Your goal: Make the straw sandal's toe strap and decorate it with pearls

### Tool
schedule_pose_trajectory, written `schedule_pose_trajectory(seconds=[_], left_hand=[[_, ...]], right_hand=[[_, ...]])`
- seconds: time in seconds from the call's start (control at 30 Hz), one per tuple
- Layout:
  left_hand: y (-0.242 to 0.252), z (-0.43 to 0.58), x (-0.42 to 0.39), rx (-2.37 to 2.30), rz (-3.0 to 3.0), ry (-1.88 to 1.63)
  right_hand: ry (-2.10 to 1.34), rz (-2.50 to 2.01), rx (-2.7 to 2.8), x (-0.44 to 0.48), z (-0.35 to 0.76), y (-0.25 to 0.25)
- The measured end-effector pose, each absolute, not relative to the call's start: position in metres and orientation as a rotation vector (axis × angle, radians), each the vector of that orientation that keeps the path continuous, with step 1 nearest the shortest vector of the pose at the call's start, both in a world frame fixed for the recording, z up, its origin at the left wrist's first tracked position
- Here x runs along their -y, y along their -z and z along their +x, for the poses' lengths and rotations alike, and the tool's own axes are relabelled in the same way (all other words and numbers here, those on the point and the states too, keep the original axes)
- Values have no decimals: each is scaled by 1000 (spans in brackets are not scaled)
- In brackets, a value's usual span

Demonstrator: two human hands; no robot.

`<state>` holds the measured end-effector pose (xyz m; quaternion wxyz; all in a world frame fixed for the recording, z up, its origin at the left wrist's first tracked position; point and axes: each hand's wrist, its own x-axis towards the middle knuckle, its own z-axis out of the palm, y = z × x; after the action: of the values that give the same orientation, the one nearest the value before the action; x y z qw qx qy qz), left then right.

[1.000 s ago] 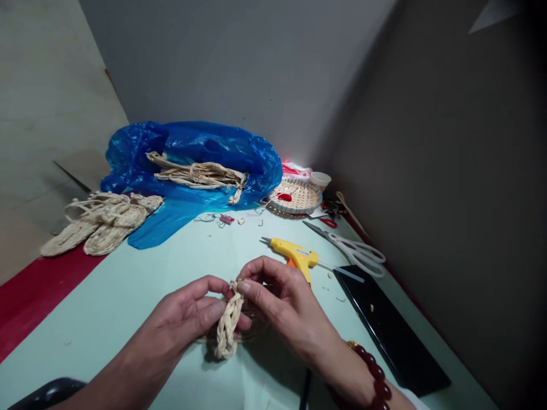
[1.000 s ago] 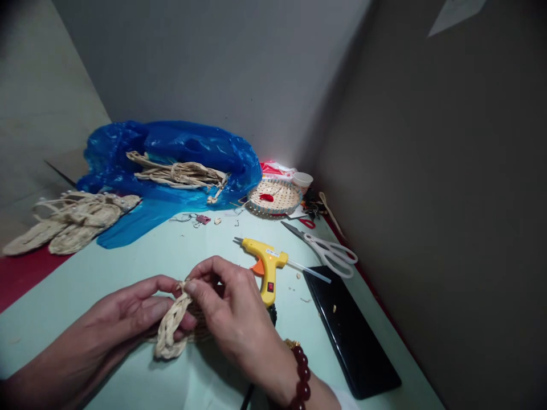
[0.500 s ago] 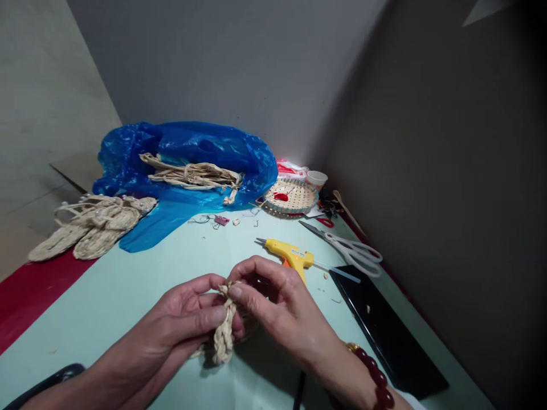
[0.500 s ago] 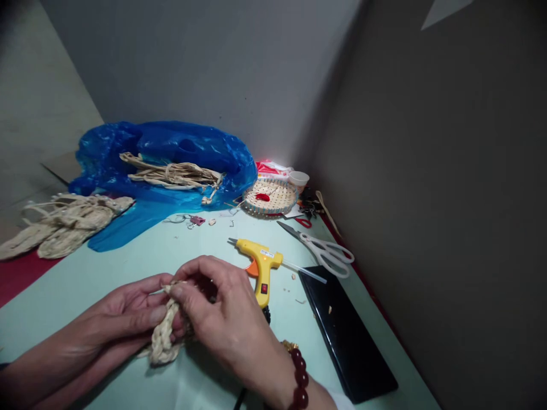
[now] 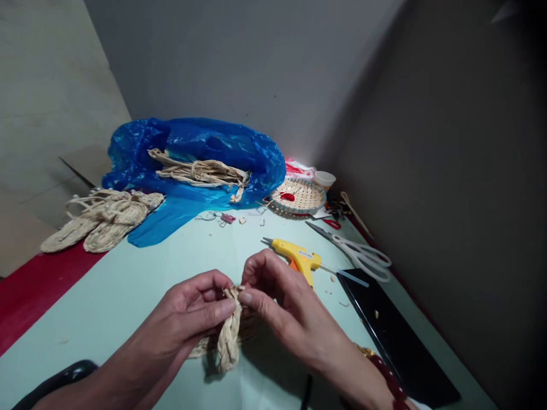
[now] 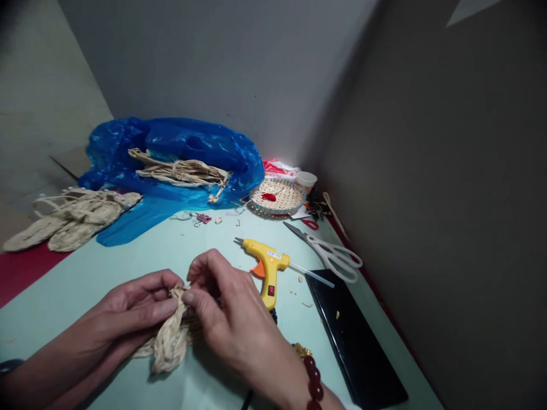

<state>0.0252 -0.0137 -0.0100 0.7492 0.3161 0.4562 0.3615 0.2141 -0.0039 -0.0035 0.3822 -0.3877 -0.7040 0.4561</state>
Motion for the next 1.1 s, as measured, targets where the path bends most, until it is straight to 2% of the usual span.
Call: schedule_pose_trajectory(seconds=[0.43,0.73,1.1], left_hand=[[21,23,8,-983,780,-813],[22,15,5,-1129,964,-789],[23,11,12,-1088,1107,-776]], right_hand=[[-848,-844,2053,6,220,6],[-841,-999,2169,12,215,-3],[-869,-1150,2205,18,217,-11]])
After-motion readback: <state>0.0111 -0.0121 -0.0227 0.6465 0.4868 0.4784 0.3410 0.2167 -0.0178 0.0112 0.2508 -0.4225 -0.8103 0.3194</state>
